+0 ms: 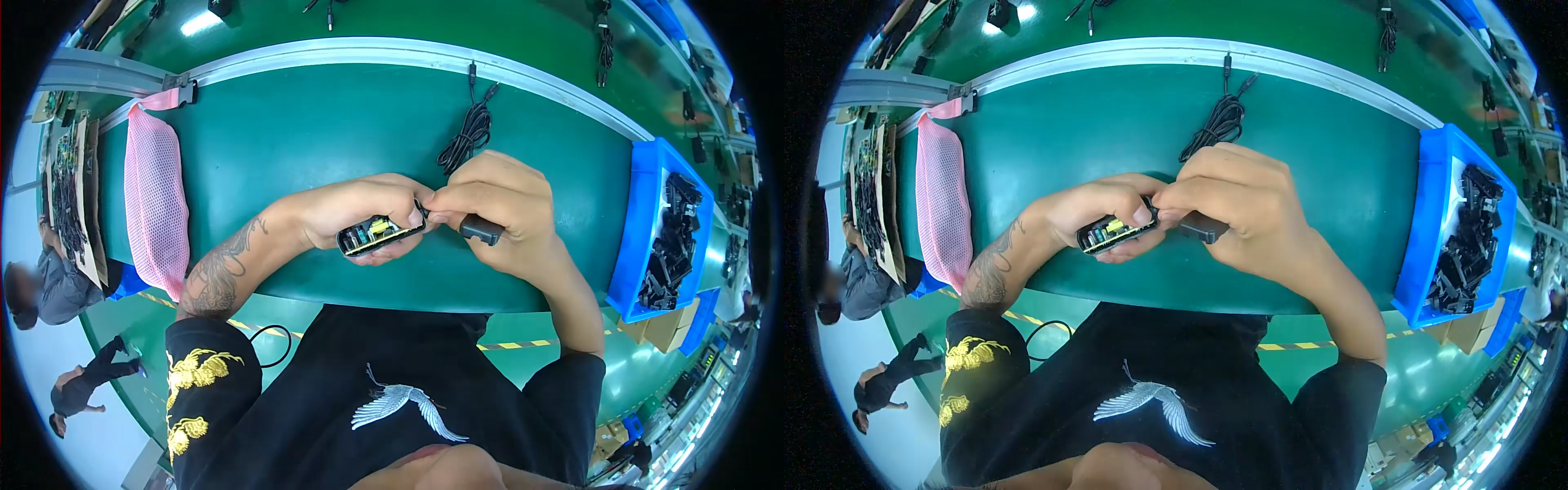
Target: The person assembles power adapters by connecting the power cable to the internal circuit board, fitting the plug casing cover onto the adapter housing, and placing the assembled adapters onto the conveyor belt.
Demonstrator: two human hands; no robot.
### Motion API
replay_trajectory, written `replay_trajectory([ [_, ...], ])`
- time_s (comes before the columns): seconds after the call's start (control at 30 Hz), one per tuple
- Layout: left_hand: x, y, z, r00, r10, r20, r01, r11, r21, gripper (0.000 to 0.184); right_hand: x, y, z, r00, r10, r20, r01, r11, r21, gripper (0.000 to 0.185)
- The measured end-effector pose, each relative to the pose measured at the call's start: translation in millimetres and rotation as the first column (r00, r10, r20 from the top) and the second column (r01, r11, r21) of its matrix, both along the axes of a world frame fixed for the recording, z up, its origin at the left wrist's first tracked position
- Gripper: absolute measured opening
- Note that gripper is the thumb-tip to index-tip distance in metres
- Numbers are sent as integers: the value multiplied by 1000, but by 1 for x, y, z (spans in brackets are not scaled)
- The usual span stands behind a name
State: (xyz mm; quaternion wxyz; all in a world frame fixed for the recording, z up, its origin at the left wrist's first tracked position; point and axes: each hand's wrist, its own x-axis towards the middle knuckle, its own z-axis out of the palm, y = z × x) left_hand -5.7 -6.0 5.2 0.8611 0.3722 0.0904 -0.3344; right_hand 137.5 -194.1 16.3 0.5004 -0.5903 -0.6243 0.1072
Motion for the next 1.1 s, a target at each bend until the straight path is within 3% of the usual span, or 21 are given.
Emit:
replay_trajectory([
  [0.13,1,0,-1,1000,22,12,-23,995,93,36,5,0,-5,999,28,26,-28,999,-21,32],
  [0.23,5,-2,6,994,54,90,-77,958,275,30,5,0,-7,1000,2,9,-2,999,-37,31],
  [0.33,-2,-1,9,944,52,326,-260,726,637,25,-2,3,-7,994,-112,-7,113,993,38,27],
  [0.4,-1,-5,10,829,-38,558,-508,366,780,24,0,3,-5,983,-182,-31,185,976,111,23],
  [0.43,0,-7,9,757,-119,642,-623,161,765,25,1,3,-3,976,-212,-45,217,965,148,22],
  [0.47,2,-8,3,736,-87,672,-662,117,740,27,2,0,-8,961,-233,-148,253,958,134,17],
  [0.57,2,-9,6,733,-69,676,-675,45,737,28,-3,-4,1,853,-347,-389,277,934,-225,16],
  [0.6,2,-10,5,707,-77,703,-703,28,711,28,-2,-6,4,820,-349,-454,186,912,-366,25],
  [0.63,3,-10,1,680,-88,728,-730,13,684,28,-3,-6,3,783,-331,-528,147,922,-359,29],
  [0.7,3,-11,-3,645,-96,758,-761,2,648,28,-5,-3,-4,690,-290,-663,69,939,-338,36],
  [0.73,4,-11,-4,636,-95,766,-769,4,639,27,0,-5,-5,624,-228,-747,-55,941,-333,40],
  [0.83,5,-11,-8,645,-22,764,-761,69,645,28,-2,-4,-12,492,-125,-862,-83,978,-189,38],
  [0.87,5,-11,-8,653,8,758,-754,101,649,29,2,-7,-19,538,-76,-840,-130,977,-171,40],
  [0.97,4,-8,-8,769,246,590,-638,329,696,31,-9,1,-16,551,-144,-822,-36,980,-195,44],
  [1.07,3,-5,-16,702,495,513,-708,564,425,32,-7,4,-15,564,-172,-808,-31,973,-229,52],
  [1.1,4,-8,-15,687,507,520,-723,548,421,32,-7,4,-15,573,-194,-796,-25,967,-254,54],
])
